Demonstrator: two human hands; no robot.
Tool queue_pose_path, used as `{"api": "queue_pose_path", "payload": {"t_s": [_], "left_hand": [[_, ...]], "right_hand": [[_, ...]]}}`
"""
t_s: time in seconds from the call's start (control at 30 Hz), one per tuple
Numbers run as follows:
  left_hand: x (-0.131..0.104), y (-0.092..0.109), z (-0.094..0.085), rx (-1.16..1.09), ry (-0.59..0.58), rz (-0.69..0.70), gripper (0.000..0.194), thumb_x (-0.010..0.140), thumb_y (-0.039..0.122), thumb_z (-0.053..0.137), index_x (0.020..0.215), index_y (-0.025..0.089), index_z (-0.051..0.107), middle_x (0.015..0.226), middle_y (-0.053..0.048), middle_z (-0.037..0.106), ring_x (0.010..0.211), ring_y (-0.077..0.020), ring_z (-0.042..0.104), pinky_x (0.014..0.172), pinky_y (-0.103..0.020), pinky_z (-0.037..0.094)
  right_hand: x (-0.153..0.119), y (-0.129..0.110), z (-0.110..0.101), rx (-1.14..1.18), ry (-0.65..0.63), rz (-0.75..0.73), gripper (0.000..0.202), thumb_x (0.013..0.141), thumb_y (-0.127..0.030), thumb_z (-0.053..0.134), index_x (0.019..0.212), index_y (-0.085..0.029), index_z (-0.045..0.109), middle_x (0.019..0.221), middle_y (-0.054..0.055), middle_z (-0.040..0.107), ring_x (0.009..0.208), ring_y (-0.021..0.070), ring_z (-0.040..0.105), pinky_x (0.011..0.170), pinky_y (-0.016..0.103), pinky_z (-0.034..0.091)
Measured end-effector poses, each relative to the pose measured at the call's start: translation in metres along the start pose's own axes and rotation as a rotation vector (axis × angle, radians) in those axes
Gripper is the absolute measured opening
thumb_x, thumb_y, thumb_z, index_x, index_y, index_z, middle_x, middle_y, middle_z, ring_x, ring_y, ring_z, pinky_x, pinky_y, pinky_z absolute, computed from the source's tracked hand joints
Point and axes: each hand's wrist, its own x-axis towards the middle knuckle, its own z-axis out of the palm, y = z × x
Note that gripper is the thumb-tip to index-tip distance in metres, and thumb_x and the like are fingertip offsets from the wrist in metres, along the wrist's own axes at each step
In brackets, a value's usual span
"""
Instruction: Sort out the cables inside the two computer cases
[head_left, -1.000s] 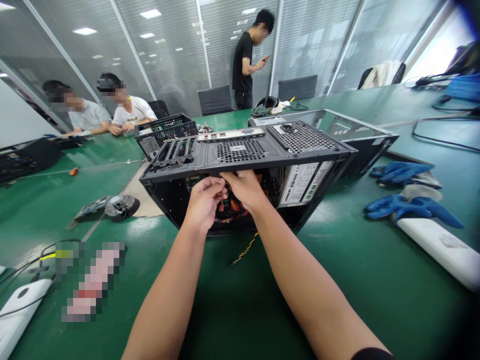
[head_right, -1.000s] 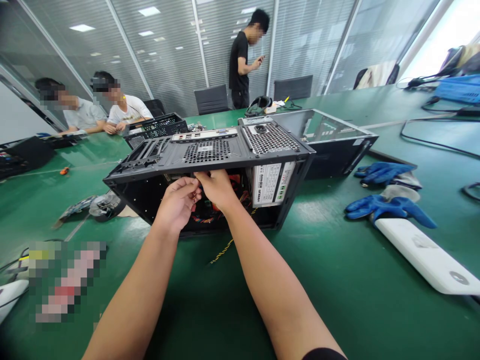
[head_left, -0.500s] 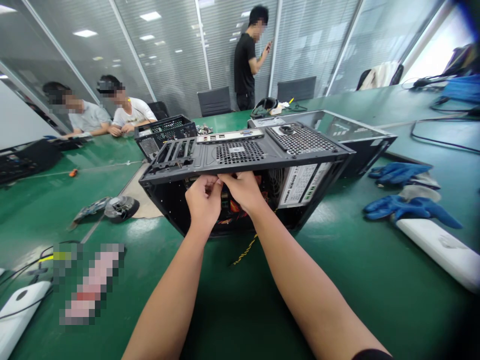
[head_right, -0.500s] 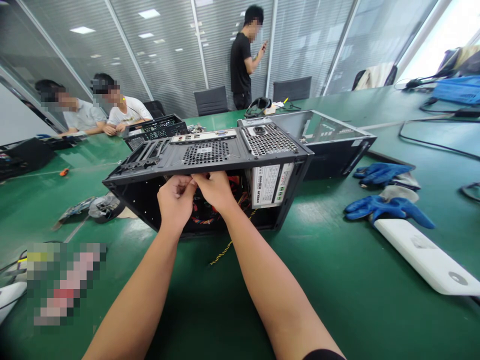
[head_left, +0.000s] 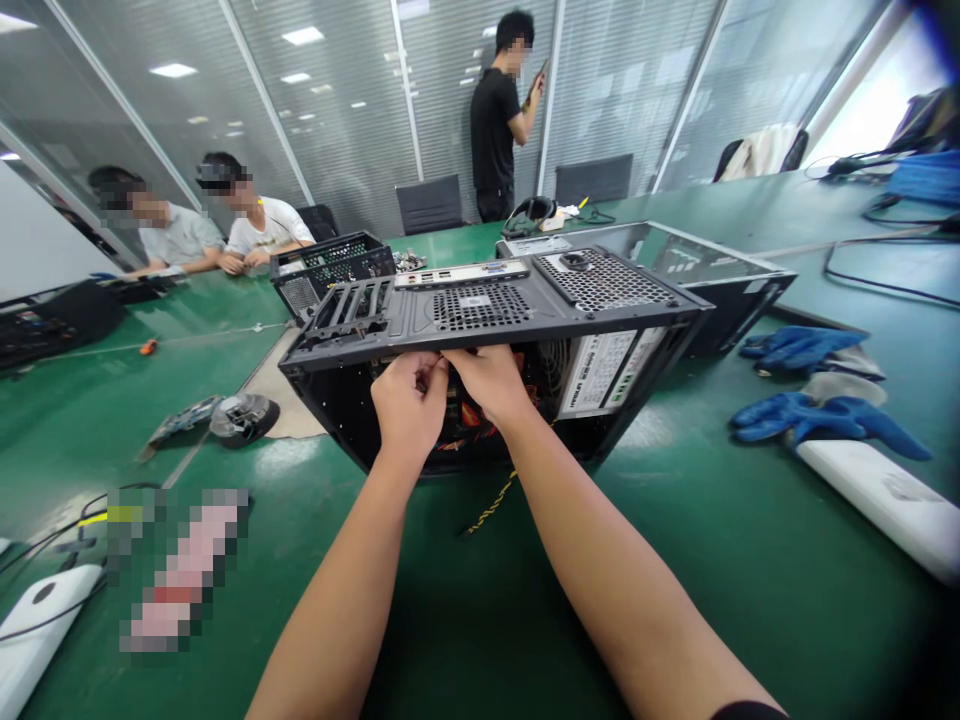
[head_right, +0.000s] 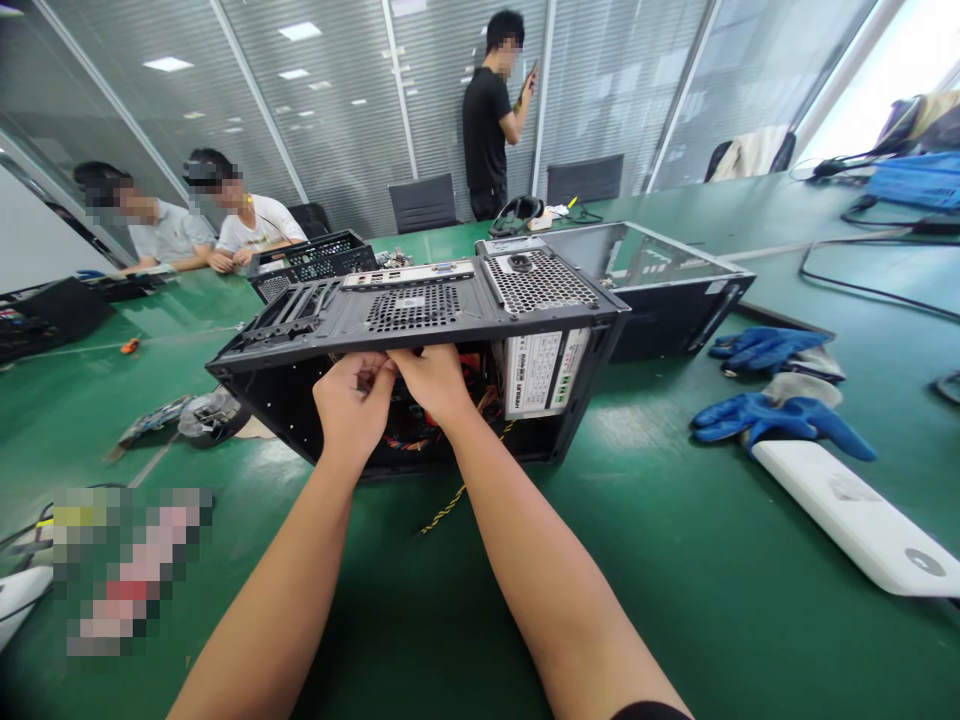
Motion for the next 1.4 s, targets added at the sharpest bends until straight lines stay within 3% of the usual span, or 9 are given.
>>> {"api": "queue_pose_path", "payload": {"t_s": [0.1, 0.33, 0.43, 0.63, 0.77, 0.87, 1.0, 1.1, 1.4], "left_hand": [[0.0, 0.0, 0.001, -0.053, -0.018, -0.058, 0.013, 0.081, 0.027, 0.058, 0.075, 0.018, 0.066, 0.065, 0.0, 0.064, 0.059, -0.0126, 0.057, 0.059, -0.024, 0.044], [0.008, -0.006, 0.007, -0.793, -0.156, -0.489, 0.012, 0.068, 0.024, 0.068, 0.071, 0.015, 0.061, 0.063, 0.002, 0.057, 0.054, -0.0073, 0.052, 0.053, -0.02, 0.043], [0.01, -0.007, 0.006, -0.898, -0.235, -0.597, 0.013, 0.067, 0.023, 0.068, 0.072, 0.015, 0.059, 0.064, 0.002, 0.055, 0.053, -0.0063, 0.051, 0.054, -0.019, 0.044], [0.005, -0.007, 0.005, -0.444, -0.09, -0.276, 0.014, 0.077, 0.029, 0.064, 0.077, 0.015, 0.064, 0.069, -0.001, 0.063, 0.059, -0.0102, 0.056, 0.058, -0.023, 0.046], [0.002, -0.004, 0.005, -0.247, -0.033, -0.191, 0.014, 0.079, 0.03, 0.062, 0.078, 0.016, 0.065, 0.068, -0.001, 0.064, 0.06, -0.0114, 0.056, 0.057, -0.023, 0.046], [0.004, -0.004, 0.007, -0.429, -0.057, -0.271, 0.012, 0.076, 0.028, 0.063, 0.075, 0.016, 0.063, 0.067, 0.0, 0.061, 0.058, -0.0102, 0.054, 0.056, -0.022, 0.045], [0.008, -0.006, 0.01, -0.841, -0.173, -0.518, 0.011, 0.068, 0.023, 0.066, 0.07, 0.015, 0.059, 0.065, 0.001, 0.056, 0.055, -0.0077, 0.051, 0.054, -0.02, 0.043], [0.009, -0.008, 0.011, -0.869, -0.186, -0.517, 0.012, 0.068, 0.023, 0.066, 0.072, 0.015, 0.058, 0.067, 0.002, 0.056, 0.057, -0.0073, 0.052, 0.054, -0.02, 0.043], [0.005, -0.007, 0.006, 0.019, 0.04, 0.013, 0.005, 0.081, 0.021, 0.058, 0.081, 0.016, 0.06, 0.072, -0.001, 0.064, 0.063, -0.0132, 0.059, 0.063, -0.025, 0.046]], "right_hand": [[0.002, 0.0, 0.002, 0.01, 0.002, 0.024, 0.016, 0.077, -0.03, 0.063, 0.09, -0.021, 0.066, 0.082, 0.003, 0.067, 0.1, 0.0234, 0.06, 0.095, 0.038, 0.044], [0.001, -0.003, 0.006, 0.114, -0.001, 0.101, 0.013, 0.076, -0.029, 0.061, 0.085, -0.02, 0.064, 0.081, 0.002, 0.067, 0.091, 0.0207, 0.061, 0.092, 0.036, 0.045], [0.0, -0.003, 0.006, 0.133, 0.004, 0.144, 0.008, 0.074, -0.027, 0.06, 0.077, -0.02, 0.061, 0.076, 0.001, 0.065, 0.087, 0.0202, 0.061, 0.088, 0.036, 0.047], [0.004, 0.004, 0.006, 0.038, 0.038, 0.035, 0.01, 0.074, -0.026, 0.062, 0.082, -0.02, 0.063, 0.082, 0.003, 0.067, 0.096, 0.022, 0.06, 0.095, 0.037, 0.044], [0.005, 0.006, 0.005, 0.046, 0.03, 0.039, 0.015, 0.075, -0.028, 0.063, 0.088, -0.021, 0.065, 0.085, 0.004, 0.068, 0.099, 0.0225, 0.06, 0.097, 0.038, 0.043], [0.003, 0.004, 0.006, 0.071, 0.01, 0.04, 0.015, 0.076, -0.029, 0.062, 0.088, -0.02, 0.065, 0.086, 0.004, 0.068, 0.097, 0.0212, 0.061, 0.095, 0.037, 0.044], [0.001, 0.001, 0.007, 0.072, 0.001, 0.097, 0.012, 0.077, -0.029, 0.059, 0.082, -0.019, 0.062, 0.085, 0.003, 0.068, 0.091, 0.0201, 0.061, 0.088, 0.034, 0.046], [0.002, 0.002, 0.007, 0.039, 0.007, 0.098, 0.007, 0.077, -0.026, 0.057, 0.078, -0.019, 0.06, 0.083, 0.003, 0.068, 0.088, 0.0199, 0.061, 0.087, 0.034, 0.047], [0.005, 0.007, 0.007, -0.1, 0.066, -0.011, 0.013, 0.075, -0.029, 0.061, 0.084, -0.02, 0.065, 0.086, 0.004, 0.072, 0.099, 0.0246, 0.064, 0.093, 0.037, 0.046]]}}
